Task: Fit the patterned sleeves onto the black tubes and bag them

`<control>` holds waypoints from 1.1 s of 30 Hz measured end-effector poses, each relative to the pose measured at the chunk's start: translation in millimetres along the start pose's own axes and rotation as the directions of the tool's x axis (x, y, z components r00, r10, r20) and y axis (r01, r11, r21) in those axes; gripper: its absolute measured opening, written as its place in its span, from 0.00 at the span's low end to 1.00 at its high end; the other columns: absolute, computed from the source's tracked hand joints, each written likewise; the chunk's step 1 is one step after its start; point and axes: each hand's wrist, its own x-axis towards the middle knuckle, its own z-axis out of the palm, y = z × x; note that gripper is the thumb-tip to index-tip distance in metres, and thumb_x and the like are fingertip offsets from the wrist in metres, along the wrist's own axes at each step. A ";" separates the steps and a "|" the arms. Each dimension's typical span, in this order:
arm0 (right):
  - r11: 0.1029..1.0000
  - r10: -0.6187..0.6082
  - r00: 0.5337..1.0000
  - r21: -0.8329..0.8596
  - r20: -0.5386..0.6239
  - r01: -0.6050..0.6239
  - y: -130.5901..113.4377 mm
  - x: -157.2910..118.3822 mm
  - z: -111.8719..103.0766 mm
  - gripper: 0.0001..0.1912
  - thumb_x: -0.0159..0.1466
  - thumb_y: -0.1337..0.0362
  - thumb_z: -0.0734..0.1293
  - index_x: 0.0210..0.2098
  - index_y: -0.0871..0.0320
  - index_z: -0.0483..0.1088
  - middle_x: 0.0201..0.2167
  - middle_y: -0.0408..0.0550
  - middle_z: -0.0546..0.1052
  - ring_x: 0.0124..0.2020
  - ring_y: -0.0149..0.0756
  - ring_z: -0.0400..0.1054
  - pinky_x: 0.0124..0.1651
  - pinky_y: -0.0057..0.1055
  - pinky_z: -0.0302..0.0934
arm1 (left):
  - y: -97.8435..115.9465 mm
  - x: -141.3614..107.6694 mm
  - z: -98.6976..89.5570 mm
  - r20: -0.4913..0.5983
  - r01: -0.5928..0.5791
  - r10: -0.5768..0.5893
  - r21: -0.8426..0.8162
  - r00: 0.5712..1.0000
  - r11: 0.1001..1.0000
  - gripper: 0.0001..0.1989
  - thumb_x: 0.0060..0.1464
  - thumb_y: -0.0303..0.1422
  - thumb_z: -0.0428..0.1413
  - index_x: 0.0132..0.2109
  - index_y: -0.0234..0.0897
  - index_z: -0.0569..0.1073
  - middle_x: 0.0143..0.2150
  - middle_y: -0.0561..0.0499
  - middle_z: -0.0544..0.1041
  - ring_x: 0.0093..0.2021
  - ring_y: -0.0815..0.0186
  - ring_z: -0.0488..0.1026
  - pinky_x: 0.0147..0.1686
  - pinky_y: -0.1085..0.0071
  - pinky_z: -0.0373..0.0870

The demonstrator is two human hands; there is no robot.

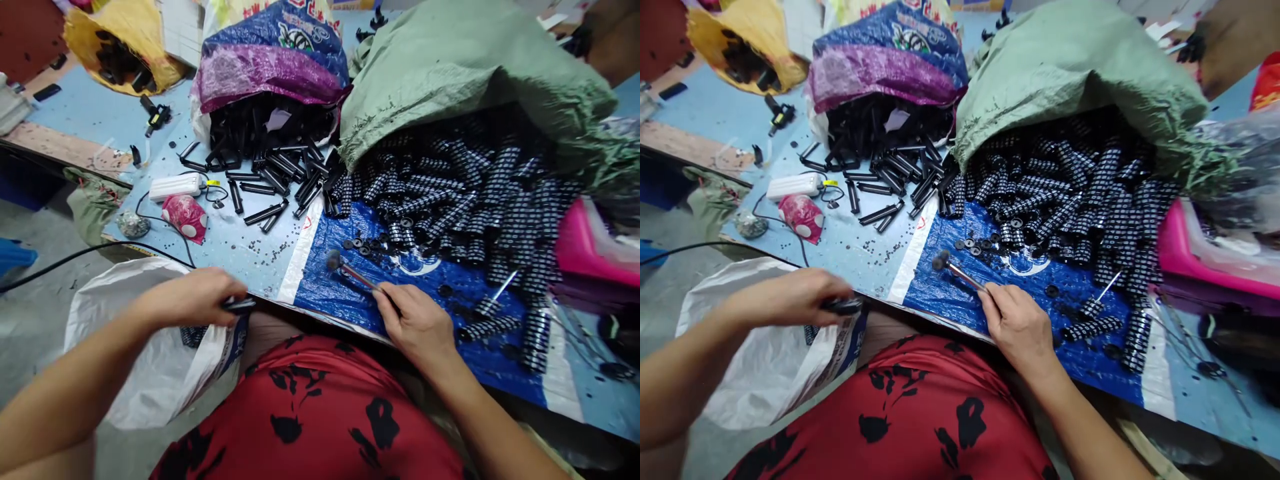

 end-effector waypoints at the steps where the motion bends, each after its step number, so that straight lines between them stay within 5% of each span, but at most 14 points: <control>1: 1.000 -0.015 1.000 -0.010 0.006 0.015 1.7 -2.8 0.5 0.08 0.70 0.62 0.68 0.44 0.60 0.75 0.35 0.47 0.77 0.35 0.37 0.70 0.42 0.33 0.63 | -6.7 -20.7 -1.3 0.051 0.050 -0.049 -0.022 0.998 0.999 0.06 0.51 0.37 0.64 0.32 0.41 0.77 0.27 0.53 0.74 0.27 0.66 0.66 0.28 0.69 0.53; 4: 1.000 -0.013 1.000 -0.005 0.025 0.014 1.0 -3.2 3.3 0.08 0.69 0.60 0.70 0.42 0.60 0.75 0.36 0.49 0.77 0.38 0.40 0.70 0.44 0.36 0.63 | -16.1 -42.7 1.9 0.079 0.044 -0.031 -0.164 0.996 0.985 0.12 0.54 0.44 0.64 0.40 0.44 0.82 0.33 0.51 0.80 0.32 0.63 0.73 0.32 0.71 0.62; 6: 0.999 -0.007 0.999 0.036 0.050 0.005 -1.2 3.3 3.9 0.10 0.69 0.58 0.70 0.43 0.60 0.75 0.38 0.51 0.78 0.40 0.41 0.70 0.46 0.36 0.64 | -14.0 -18.6 6.2 -0.140 -0.019 -0.010 -0.206 0.990 0.978 0.18 0.61 0.48 0.58 0.50 0.43 0.80 0.43 0.48 0.82 0.39 0.61 0.77 0.38 0.70 0.68; 7: 0.999 -0.013 0.998 0.053 0.069 0.009 -1.1 8.0 3.2 0.12 0.70 0.57 0.69 0.44 0.60 0.75 0.39 0.51 0.78 0.41 0.41 0.71 0.46 0.36 0.64 | -11.5 2.6 6.8 -0.309 -0.017 -0.039 -0.176 0.950 0.984 0.20 0.64 0.47 0.54 0.55 0.41 0.78 0.48 0.45 0.81 0.42 0.59 0.77 0.42 0.68 0.70; 9: 0.998 -0.035 0.995 0.051 0.091 0.030 3.9 19.5 -1.1 0.13 0.71 0.55 0.68 0.45 0.60 0.75 0.38 0.50 0.78 0.40 0.40 0.72 0.46 0.36 0.64 | -7.1 53.6 2.3 -0.611 0.109 -0.130 -0.072 0.781 0.991 0.23 0.66 0.42 0.49 0.60 0.35 0.73 0.54 0.39 0.79 0.49 0.53 0.77 0.49 0.62 0.71; 11: 0.999 -0.042 0.997 -0.010 0.070 0.043 16.0 33.7 -10.1 0.13 0.72 0.56 0.67 0.46 0.60 0.75 0.36 0.49 0.78 0.37 0.38 0.72 0.45 0.35 0.63 | -8.2 102.8 -8.5 -0.726 0.310 -0.207 0.009 0.656 0.951 0.22 0.65 0.37 0.48 0.60 0.28 0.72 0.54 0.32 0.77 0.53 0.47 0.75 0.53 0.56 0.70; 15: 0.962 -0.019 0.998 -0.275 -0.061 0.002 54.3 73.2 -33.8 0.13 0.73 0.59 0.63 0.48 0.60 0.75 0.40 0.51 0.80 0.40 0.40 0.71 0.45 0.36 0.61 | -31.3 156.9 -27.8 -0.660 0.452 -0.291 0.082 0.693 0.888 0.18 0.64 0.37 0.49 0.50 0.31 0.76 0.49 0.32 0.78 0.50 0.43 0.76 0.47 0.54 0.70; 17: 0.911 -0.028 0.998 -0.412 -0.056 0.003 74.4 97.9 -41.8 0.15 0.74 0.63 0.61 0.54 0.61 0.74 0.49 0.54 0.79 0.48 0.44 0.70 0.47 0.38 0.59 | -43.2 160.9 -29.8 -0.651 0.428 -0.299 0.044 0.698 0.903 0.17 0.63 0.39 0.49 0.46 0.35 0.78 0.47 0.36 0.79 0.47 0.46 0.76 0.44 0.57 0.70; 19: 0.863 -0.071 0.996 -0.496 0.061 0.092 91.7 122.0 -44.9 0.19 0.73 0.69 0.58 0.60 0.61 0.70 0.58 0.56 0.75 0.56 0.46 0.66 0.50 0.40 0.57 | -48.1 155.7 -27.0 -0.690 0.386 -0.316 -0.058 0.651 0.921 0.16 0.61 0.40 0.51 0.42 0.36 0.79 0.42 0.40 0.80 0.43 0.50 0.76 0.41 0.60 0.69; 23: 0.795 -0.104 0.944 -0.545 0.313 0.268 115.9 153.5 -41.5 0.20 0.71 0.74 0.56 0.58 0.62 0.70 0.52 0.58 0.77 0.55 0.48 0.66 0.53 0.45 0.53 | -34.7 133.6 -11.8 -0.848 0.221 -0.283 -0.202 0.449 0.954 0.17 0.58 0.44 0.52 0.38 0.37 0.79 0.35 0.44 0.77 0.37 0.57 0.75 0.40 0.64 0.68; 25: 0.788 -0.137 0.924 -0.526 0.357 0.320 124.4 156.6 -41.2 0.18 0.70 0.75 0.57 0.55 0.62 0.72 0.47 0.56 0.79 0.51 0.47 0.68 0.56 0.46 0.53 | -23.2 122.0 -0.8 -0.892 0.172 -0.240 -0.187 0.383 0.967 0.19 0.57 0.45 0.52 0.40 0.37 0.81 0.36 0.45 0.77 0.37 0.59 0.75 0.40 0.65 0.68; 27: 0.803 -0.197 0.924 -0.487 0.329 0.344 129.5 150.0 -45.1 0.18 0.71 0.75 0.57 0.55 0.63 0.71 0.45 0.56 0.80 0.48 0.45 0.70 0.55 0.45 0.54 | -14.6 111.6 11.8 -0.871 0.151 -0.254 -0.209 0.422 0.966 0.19 0.57 0.44 0.52 0.44 0.38 0.82 0.34 0.47 0.78 0.34 0.61 0.75 0.39 0.66 0.68; 30: 0.880 -0.278 0.944 -0.347 0.178 0.325 125.6 121.9 -55.9 0.16 0.72 0.69 0.60 0.56 0.64 0.71 0.46 0.56 0.80 0.45 0.43 0.72 0.51 0.41 0.60 | -12.2 97.5 29.0 -0.740 0.096 -0.341 -0.354 0.580 0.930 0.20 0.56 0.45 0.53 0.46 0.38 0.81 0.29 0.51 0.78 0.28 0.64 0.73 0.34 0.69 0.67; 33: 0.986 -0.163 0.986 -0.032 -0.045 0.162 105.6 82.8 -59.9 0.13 0.70 0.61 0.67 0.52 0.60 0.73 0.46 0.55 0.80 0.46 0.42 0.74 0.50 0.39 0.65 | -19.1 87.5 37.8 -0.609 0.018 -0.378 -0.512 0.697 0.859 0.20 0.56 0.48 0.54 0.43 0.38 0.80 0.26 0.51 0.78 0.27 0.63 0.74 0.32 0.69 0.68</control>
